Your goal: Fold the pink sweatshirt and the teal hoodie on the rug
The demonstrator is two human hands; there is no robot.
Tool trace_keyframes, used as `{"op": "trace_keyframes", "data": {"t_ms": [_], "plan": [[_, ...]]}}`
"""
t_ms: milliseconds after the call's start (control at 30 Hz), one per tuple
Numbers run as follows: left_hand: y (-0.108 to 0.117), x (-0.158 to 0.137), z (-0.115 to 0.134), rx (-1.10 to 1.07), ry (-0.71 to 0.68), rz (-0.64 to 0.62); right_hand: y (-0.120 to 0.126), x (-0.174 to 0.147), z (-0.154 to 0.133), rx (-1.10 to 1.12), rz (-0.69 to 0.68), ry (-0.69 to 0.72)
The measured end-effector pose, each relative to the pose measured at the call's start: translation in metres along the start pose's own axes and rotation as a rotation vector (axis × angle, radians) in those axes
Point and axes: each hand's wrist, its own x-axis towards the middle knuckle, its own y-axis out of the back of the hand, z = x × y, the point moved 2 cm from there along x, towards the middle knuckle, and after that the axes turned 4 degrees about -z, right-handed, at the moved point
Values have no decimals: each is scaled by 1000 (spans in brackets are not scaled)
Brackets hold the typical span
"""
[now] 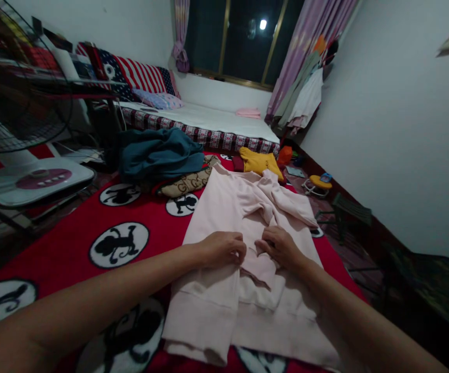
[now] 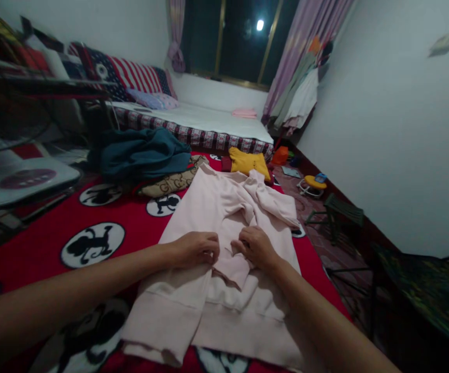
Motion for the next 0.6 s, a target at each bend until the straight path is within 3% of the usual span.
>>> {"op": "trace_keyframes", "data": {"t_ms": [167, 267, 333, 467, 600], "plan": [[-5, -3, -12, 34, 34, 191, 17, -9, 15, 158, 206, -235], [-8, -2, -26, 109, 150, 301, 27, -16, 24, 38, 265, -278], [-12, 0, -35, 155, 221, 300, 28, -20, 35, 2, 305, -410], [-21, 3, -40, 222, 266, 269, 18, -29, 61, 131, 190, -690], [-22, 3, -36, 206, 278, 284, 17, -24, 70, 42, 141, -688]]}}
